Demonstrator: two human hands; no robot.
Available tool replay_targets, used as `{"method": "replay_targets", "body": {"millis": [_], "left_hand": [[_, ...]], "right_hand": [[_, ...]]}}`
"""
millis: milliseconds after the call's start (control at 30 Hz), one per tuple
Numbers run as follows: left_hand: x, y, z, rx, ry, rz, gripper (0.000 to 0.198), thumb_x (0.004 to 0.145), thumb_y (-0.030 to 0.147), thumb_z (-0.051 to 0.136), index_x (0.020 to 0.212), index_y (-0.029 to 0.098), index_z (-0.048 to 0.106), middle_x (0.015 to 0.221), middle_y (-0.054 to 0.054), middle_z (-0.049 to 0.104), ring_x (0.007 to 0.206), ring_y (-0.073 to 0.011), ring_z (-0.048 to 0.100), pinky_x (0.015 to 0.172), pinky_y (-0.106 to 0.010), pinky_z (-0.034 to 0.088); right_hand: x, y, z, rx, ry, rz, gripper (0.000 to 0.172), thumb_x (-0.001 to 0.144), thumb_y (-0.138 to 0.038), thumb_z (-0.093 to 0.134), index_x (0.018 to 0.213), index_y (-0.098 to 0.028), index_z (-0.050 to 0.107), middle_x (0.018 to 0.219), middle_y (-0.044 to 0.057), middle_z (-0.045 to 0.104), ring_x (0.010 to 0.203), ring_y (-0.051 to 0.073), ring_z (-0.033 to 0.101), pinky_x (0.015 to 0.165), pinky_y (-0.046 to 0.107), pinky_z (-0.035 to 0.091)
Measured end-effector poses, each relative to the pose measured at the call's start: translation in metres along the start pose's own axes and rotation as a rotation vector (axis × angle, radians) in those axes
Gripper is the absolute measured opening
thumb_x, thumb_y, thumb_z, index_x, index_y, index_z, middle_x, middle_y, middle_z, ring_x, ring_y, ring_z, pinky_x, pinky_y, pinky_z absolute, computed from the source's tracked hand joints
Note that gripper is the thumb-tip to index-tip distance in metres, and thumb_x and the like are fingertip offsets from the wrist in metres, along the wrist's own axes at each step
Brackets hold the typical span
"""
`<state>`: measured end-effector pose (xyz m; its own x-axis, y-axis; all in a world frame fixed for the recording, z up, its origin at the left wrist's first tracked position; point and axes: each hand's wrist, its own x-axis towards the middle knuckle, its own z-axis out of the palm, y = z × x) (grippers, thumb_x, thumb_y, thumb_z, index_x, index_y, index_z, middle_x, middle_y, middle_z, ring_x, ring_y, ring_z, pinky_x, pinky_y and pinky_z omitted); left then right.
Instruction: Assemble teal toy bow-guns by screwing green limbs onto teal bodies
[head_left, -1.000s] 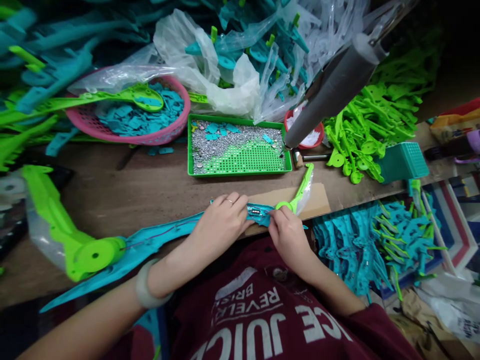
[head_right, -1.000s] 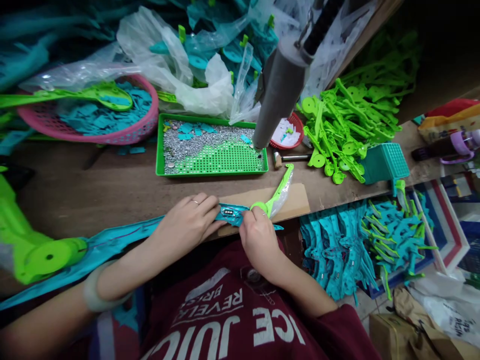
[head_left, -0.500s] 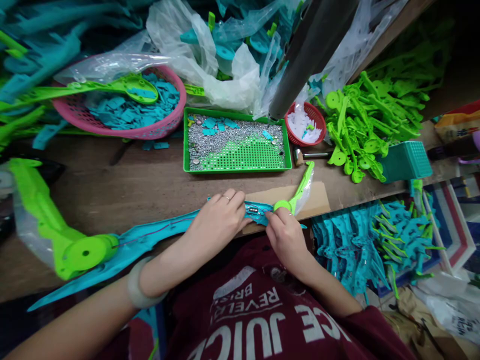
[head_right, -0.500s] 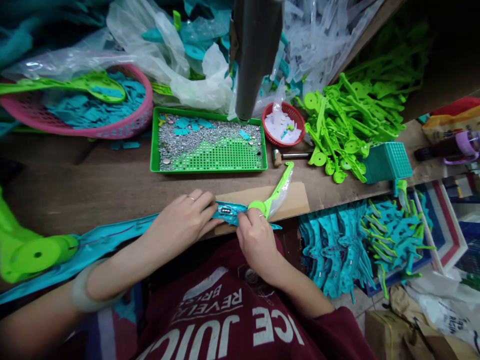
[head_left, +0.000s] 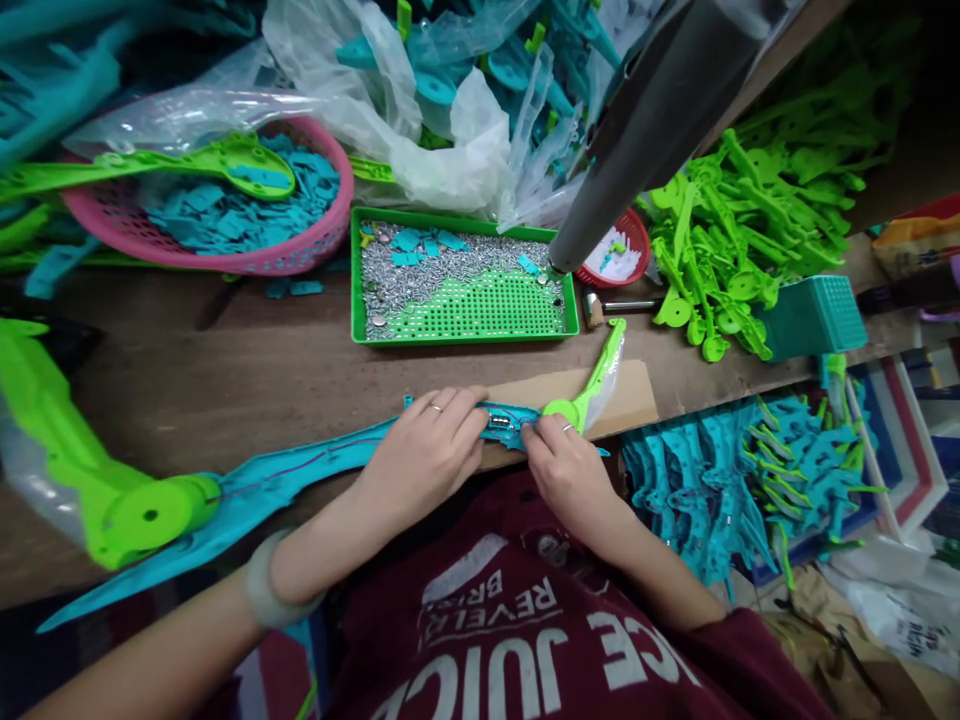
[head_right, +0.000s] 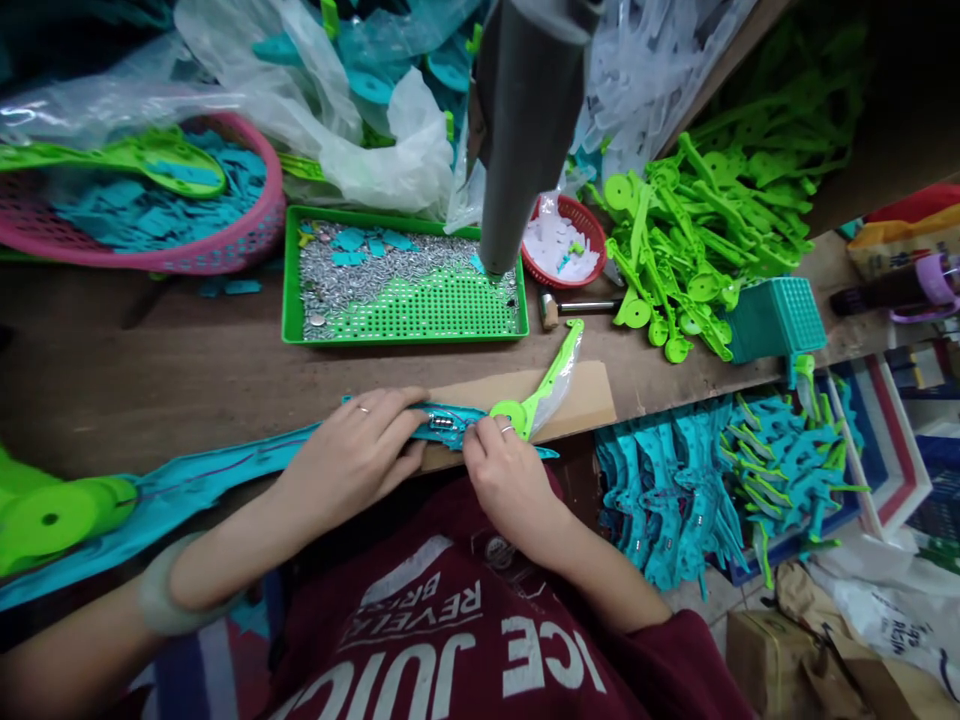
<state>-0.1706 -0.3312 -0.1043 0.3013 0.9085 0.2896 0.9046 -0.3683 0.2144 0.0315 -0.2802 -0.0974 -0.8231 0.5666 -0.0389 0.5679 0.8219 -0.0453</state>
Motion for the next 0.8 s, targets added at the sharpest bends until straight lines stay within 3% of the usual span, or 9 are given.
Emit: {"method": "replay_targets", "body": {"millis": [200, 400, 533, 700, 800], "left_hand": [[0.01, 0.007, 0.001, -0.114, -0.071, 0.074, 0.026, 0.094, 0.022, 0.056, 0.116, 0.013, 0.067, 0.109, -0.012, 0.069, 0.101, -0.0284, 0.062, 0.092, -0.044, 0.048], [0.02, 0.003, 0.007, -0.081, -0.113, 0.09, 0.02, 0.098, 0.028, 0.057, 0.106, 0.014, 0.069, 0.093, -0.008, 0.065, 0.09, -0.0261, 0.06, 0.086, -0.041, 0.048], [0.022, 0.0, 0.005, -0.094, -0.102, 0.093, 0.021, 0.098, 0.032, 0.059, 0.103, 0.015, 0.069, 0.09, -0.007, 0.063, 0.087, -0.0252, 0.057, 0.083, -0.039, 0.046], [0.03, -0.006, 0.003, -0.082, -0.219, 0.118, 0.02, 0.095, 0.037, 0.065, 0.097, 0.017, 0.07, 0.089, -0.006, 0.061, 0.085, -0.0249, 0.054, 0.079, -0.038, 0.043], [0.036, -0.009, 0.002, -0.101, -0.294, 0.139, 0.021, 0.095, 0.038, 0.065, 0.096, 0.018, 0.07, 0.091, -0.005, 0.061, 0.087, -0.0249, 0.054, 0.079, -0.038, 0.041]], "right_hand": [[0.002, -0.001, -0.002, 0.05, -0.012, 0.011, 0.023, 0.098, -0.01, 0.047, 0.111, -0.011, 0.065, 0.093, 0.011, 0.059, 0.089, 0.023, 0.056, 0.078, 0.032, 0.054], [0.0, -0.003, -0.003, 0.049, -0.023, 0.033, 0.028, 0.098, -0.011, 0.044, 0.119, -0.01, 0.063, 0.093, 0.011, 0.06, 0.088, 0.023, 0.053, 0.075, 0.032, 0.055], [-0.001, -0.003, -0.005, 0.082, -0.013, -0.014, 0.026, 0.096, -0.013, 0.046, 0.112, -0.009, 0.067, 0.094, 0.012, 0.06, 0.087, 0.024, 0.051, 0.077, 0.036, 0.053], [-0.004, -0.002, -0.007, 0.105, 0.01, -0.065, 0.026, 0.096, -0.016, 0.047, 0.109, -0.007, 0.068, 0.1, 0.015, 0.064, 0.086, 0.025, 0.052, 0.077, 0.041, 0.051], [-0.005, -0.001, -0.006, 0.124, 0.097, -0.062, 0.024, 0.098, -0.02, 0.048, 0.1, -0.011, 0.07, 0.094, 0.013, 0.064, 0.083, 0.024, 0.052, 0.075, 0.039, 0.05]]}}
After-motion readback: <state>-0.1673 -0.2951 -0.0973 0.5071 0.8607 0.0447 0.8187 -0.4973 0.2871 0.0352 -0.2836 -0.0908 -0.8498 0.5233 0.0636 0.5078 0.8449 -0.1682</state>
